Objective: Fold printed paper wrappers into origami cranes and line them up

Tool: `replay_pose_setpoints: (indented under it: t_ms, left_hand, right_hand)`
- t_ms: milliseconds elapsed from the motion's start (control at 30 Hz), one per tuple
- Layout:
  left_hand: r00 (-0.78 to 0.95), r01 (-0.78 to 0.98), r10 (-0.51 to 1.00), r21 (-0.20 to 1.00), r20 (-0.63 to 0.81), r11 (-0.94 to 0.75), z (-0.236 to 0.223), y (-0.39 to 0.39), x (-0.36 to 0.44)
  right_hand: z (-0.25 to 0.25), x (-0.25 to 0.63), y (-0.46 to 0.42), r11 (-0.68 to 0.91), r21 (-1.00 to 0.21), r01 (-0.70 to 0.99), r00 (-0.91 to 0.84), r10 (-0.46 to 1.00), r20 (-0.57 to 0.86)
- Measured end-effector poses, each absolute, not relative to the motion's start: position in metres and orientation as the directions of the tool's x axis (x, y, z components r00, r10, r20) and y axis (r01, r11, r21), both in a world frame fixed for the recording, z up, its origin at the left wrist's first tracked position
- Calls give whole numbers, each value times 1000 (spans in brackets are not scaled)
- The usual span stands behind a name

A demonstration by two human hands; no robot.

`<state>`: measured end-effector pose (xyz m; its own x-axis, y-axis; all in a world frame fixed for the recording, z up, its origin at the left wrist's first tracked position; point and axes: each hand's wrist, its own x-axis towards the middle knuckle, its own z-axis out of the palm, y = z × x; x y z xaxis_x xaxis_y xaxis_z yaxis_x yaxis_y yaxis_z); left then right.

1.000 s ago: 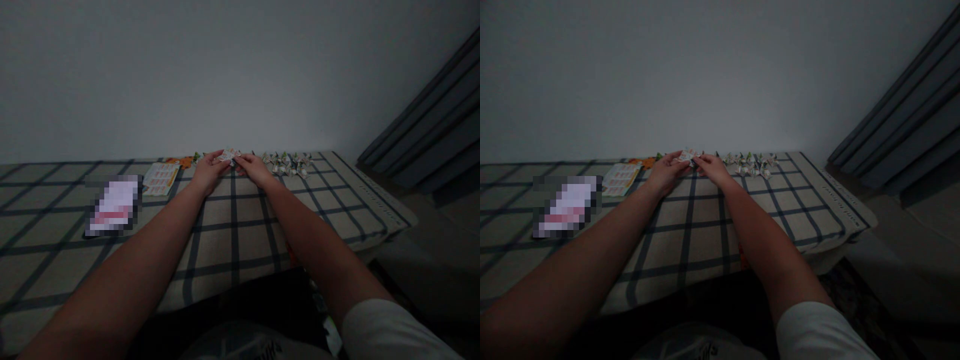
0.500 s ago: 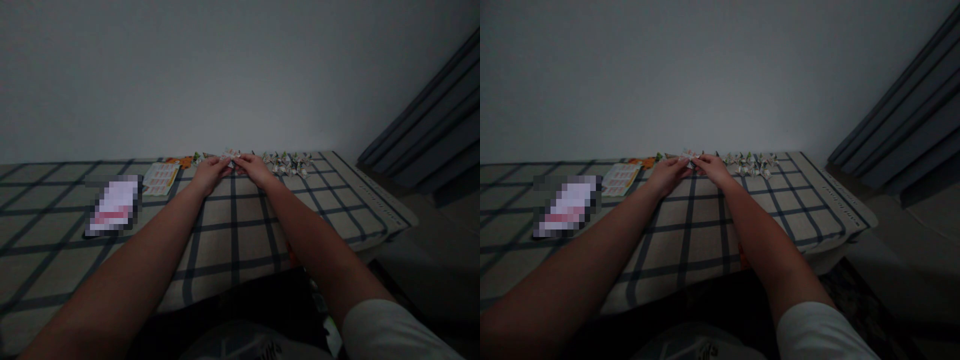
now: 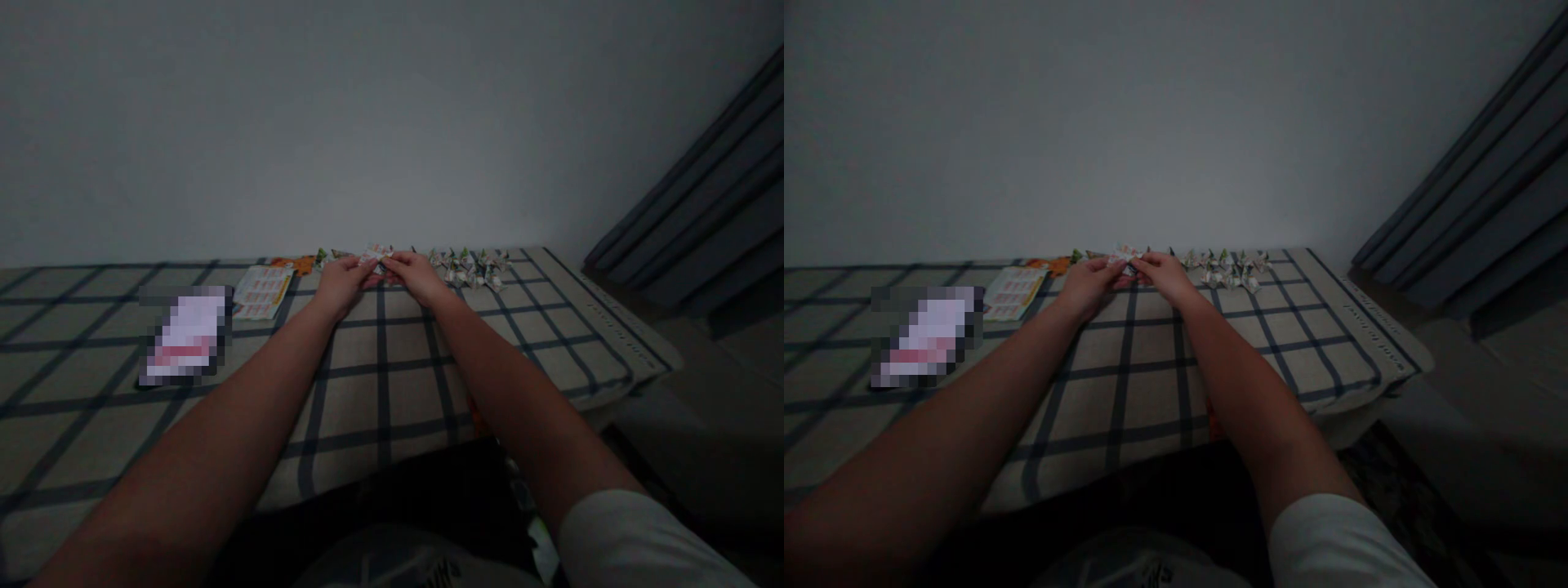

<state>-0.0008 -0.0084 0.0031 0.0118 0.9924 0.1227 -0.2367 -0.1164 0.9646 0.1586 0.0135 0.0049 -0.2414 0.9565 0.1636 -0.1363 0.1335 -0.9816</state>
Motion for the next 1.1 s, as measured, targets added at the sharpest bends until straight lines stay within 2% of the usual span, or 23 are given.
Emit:
replay_pose_setpoints:
  t_ms: [267,500,800,1000,1100]
  left_hand:
    - [23,-247,986,957,165,-155,1,-6,-2]
    - [74,-280,991,956,109,-84,1,-9,0]
    - [33,-162,988,977,150,-143,-3,-5,-4]
    - [32,-107,985,980,171,-167,-2,-8,-2]
    - [39,-125,984,978,173,-167,1,-10,0]
  right_hand:
    - [8,160,10,169,-984,-51,-251,952,176]
    - [12,161,5,174,-984,-26,-226,958,176]
    - [3,161,14,117,-981,-155,-230,961,151]
    - [3,163,15,205,-976,-70,-180,960,214]
    - [6,163,12,186,-981,-63,-166,967,194]
